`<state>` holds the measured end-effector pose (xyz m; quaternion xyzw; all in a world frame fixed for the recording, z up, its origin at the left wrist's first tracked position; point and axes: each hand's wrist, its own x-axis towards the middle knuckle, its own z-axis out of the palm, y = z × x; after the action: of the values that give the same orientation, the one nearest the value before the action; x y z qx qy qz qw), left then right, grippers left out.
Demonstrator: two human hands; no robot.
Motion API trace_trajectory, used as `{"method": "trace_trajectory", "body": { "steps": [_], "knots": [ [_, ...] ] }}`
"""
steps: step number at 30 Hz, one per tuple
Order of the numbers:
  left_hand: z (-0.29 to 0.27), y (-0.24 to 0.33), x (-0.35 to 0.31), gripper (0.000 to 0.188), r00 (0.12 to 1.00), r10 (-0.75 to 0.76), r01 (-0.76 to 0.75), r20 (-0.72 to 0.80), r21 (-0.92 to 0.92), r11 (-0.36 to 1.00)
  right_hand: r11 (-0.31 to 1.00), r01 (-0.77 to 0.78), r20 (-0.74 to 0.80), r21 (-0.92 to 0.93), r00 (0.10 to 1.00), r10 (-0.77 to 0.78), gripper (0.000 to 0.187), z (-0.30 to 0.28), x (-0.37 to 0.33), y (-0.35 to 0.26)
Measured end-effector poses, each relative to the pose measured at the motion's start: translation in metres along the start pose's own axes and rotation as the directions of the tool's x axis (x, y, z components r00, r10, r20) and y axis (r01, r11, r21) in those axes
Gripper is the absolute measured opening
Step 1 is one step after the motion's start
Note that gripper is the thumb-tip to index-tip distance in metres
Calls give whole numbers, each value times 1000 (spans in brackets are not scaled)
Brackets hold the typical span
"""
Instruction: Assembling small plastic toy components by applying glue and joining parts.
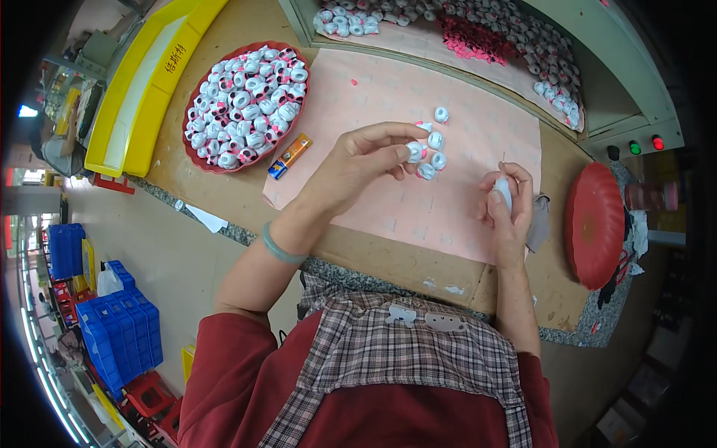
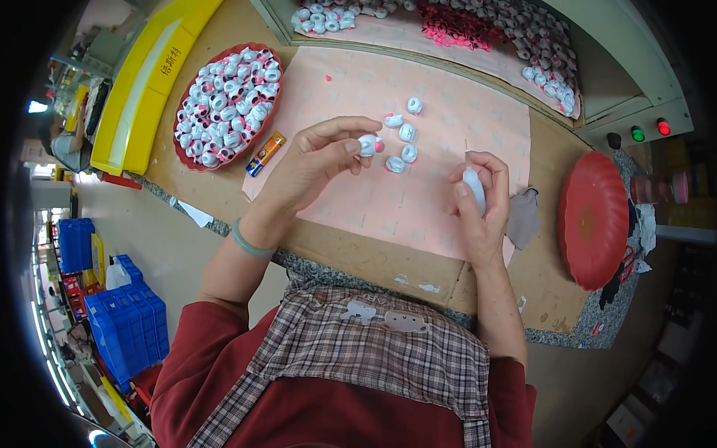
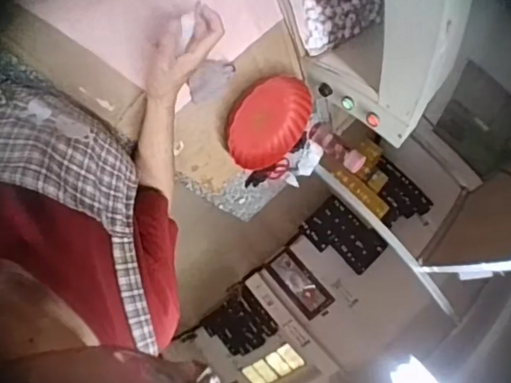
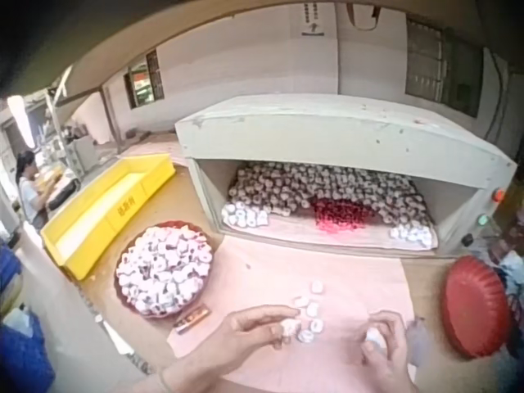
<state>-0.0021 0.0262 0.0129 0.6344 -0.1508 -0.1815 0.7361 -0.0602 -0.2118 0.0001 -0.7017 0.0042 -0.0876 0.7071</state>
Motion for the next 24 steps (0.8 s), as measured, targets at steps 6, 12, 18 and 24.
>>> {"method": "trace_trajectory", "body": {
  "steps": [6, 12, 18, 24],
  "knots": [
    [21, 2, -8, 39, 987, -121, 160, 105, -702, 694, 990, -29, 77, 138, 997, 18, 30, -3, 1, -17],
    [30, -4, -10, 39, 986, -121, 167, 116, -756, 633, 985, 139, 26, 99, 989, -143, 30, -7, 2, -25],
    [36, -5, -12, 35, 988, -135, 142, 72, -756, 639, 960, 272, -81, 68, 961, -266, 33, 2, -1, -41],
    [39, -2, -13, 31, 993, -104, 109, 50, -699, 706, 921, 378, -82, -93, 919, -385, 38, 10, -6, -48]
  ]
}}
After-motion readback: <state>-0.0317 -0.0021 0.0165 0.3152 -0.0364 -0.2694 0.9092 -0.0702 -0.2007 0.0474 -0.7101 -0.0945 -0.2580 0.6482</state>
